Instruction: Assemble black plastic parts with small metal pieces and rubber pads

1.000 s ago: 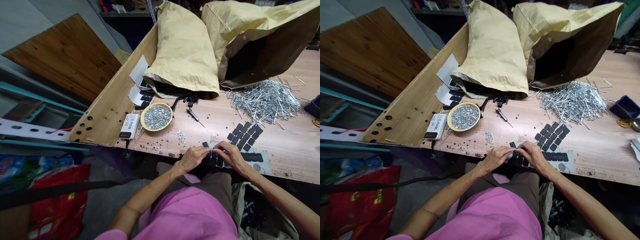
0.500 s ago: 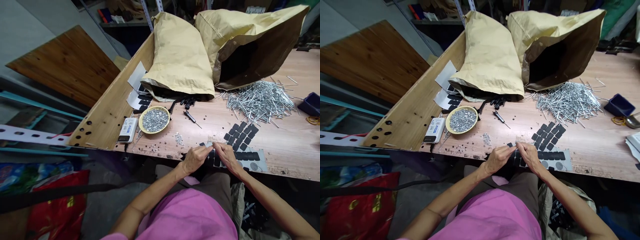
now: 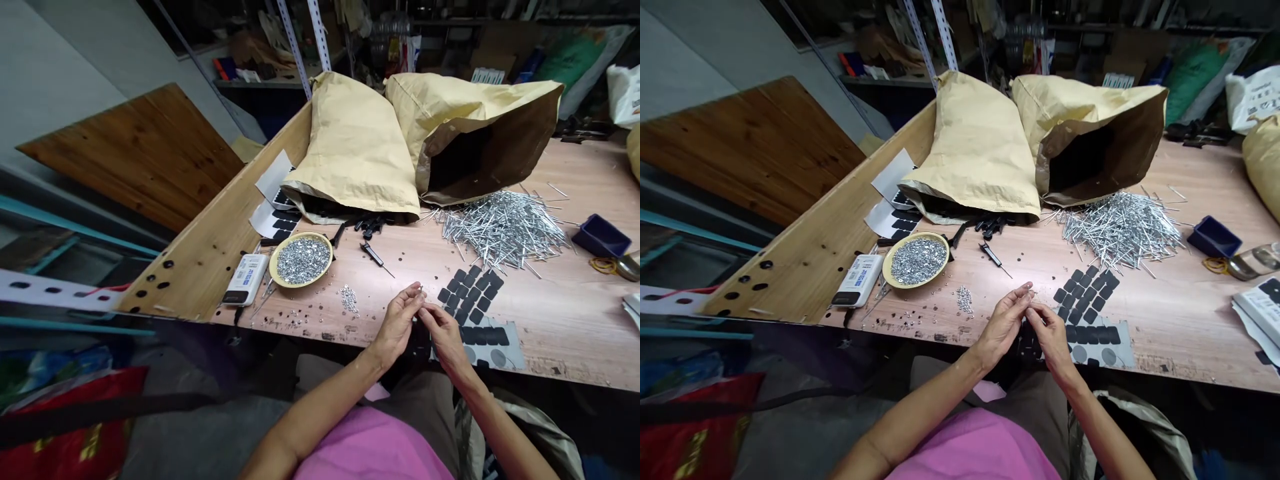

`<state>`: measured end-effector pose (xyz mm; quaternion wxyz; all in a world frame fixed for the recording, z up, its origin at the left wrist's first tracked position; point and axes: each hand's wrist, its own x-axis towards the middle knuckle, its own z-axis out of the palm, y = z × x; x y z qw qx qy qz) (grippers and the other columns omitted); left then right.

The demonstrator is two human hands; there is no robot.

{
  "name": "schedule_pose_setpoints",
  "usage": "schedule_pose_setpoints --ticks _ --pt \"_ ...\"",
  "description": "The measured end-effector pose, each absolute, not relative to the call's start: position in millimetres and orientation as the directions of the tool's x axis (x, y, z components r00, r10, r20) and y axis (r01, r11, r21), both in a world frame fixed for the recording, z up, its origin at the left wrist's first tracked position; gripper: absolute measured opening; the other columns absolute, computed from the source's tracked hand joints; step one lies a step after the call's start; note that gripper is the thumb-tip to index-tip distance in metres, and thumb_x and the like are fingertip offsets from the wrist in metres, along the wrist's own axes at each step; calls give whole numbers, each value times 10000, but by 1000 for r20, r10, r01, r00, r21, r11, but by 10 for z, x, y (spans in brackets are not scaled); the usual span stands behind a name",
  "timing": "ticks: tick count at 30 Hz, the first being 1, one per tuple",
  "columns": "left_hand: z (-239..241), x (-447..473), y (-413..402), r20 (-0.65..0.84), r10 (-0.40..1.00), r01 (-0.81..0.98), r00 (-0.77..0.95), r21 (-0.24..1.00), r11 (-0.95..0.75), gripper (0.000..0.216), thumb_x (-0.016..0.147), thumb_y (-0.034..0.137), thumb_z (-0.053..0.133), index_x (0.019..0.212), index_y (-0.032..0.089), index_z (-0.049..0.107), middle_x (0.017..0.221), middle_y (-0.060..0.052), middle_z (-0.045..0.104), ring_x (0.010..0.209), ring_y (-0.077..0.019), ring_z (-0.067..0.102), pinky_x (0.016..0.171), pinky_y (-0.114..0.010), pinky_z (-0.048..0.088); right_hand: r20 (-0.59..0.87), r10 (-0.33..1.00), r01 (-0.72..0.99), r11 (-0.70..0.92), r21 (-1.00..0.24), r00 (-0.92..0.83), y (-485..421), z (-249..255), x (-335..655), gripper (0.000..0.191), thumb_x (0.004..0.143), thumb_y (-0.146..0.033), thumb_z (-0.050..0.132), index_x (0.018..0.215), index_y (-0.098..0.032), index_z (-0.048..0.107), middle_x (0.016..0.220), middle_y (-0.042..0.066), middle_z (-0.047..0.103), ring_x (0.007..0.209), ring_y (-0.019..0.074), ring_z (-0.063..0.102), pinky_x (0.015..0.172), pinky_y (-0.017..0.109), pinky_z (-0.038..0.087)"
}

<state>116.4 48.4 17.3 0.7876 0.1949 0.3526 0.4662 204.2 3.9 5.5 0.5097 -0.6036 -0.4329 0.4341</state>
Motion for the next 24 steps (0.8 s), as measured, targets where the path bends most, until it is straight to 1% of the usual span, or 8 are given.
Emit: schedule_pose_setpoints --ticks 3,5,6,9,11,15,20,24 --pt "144 1185 567 -261 923 -387 284 849 359 228 689 282 732 888 175 702 1041 -80 634 955 -182 592 901 -336 441 -59 944 170 -119 -978 324 70 67 2246 380 779 -552 571 863 -206 705 818 54 674 691 182 592 602 300 484" --pt "102 1101 711 -114 969 -54 221 990 129 181 732 212 676 907 201 718 1208 -95 582 1127 -240 525 994 -408 394 93 919 396 -73 -916 383 119 44 2534 377 794 -547 550 861 -213 710 835 64 640 721 189 580 611 303 473" --pt "73 1037 805 -23 984 144 177 990 -3 225 735 171 658 946 218 717 1232 -93 574 1193 -266 474 1027 -448 365 189 896 523 -56 -850 403 148 19 2710 377 812 -539 527 861 -214 712 822 66 620 735 194 574 634 311 471" --pt "-57 837 1114 231 954 581 193 756 -300 353 790 49 500 1022 222 702 1308 -95 541 1322 -301 330 1075 -521 301 385 838 796 -93 -599 388 225 -97 3264 396 872 -490 434 844 -200 702 736 63 577 711 200 560 675 332 462" --pt "-171 744 1289 275 919 734 281 556 -391 398 779 3 458 1013 211 703 1312 -99 547 1333 -321 316 1081 -545 284 429 837 888 -135 -439 339 264 -178 3569 398 902 -438 387 825 -191 690 733 74 585 733 210 562 672 327 457" --pt "-390 650 1477 282 851 807 443 287 -515 383 815 22 395 918 222 706 1240 -97 604 1254 -325 419 1028 -580 329 407 891 977 -150 -155 201 354 -255 3902 323 927 -321 389 839 -208 678 784 78 616 803 209 546 631 283 430" --pt "-518 568 1576 368 750 760 550 152 -632 251 834 94 444 821 208 667 1004 -115 669 1067 -306 533 941 -514 419 336 941 995 -71 66 45 380 -237 3959 284 928 -232 411 802 -190 662 798 91 622 772 204 498 564 275 392" --pt "-483 582 1572 418 705 719 573 157 -677 204 840 110 466 802 213 638 971 -107 659 1013 -287 550 945 -495 418 204 920 942 329 62 -335 220 -281 3854 338 915 -76 327 900 -173 650 780 74 609 750 179 505 581 272 420"
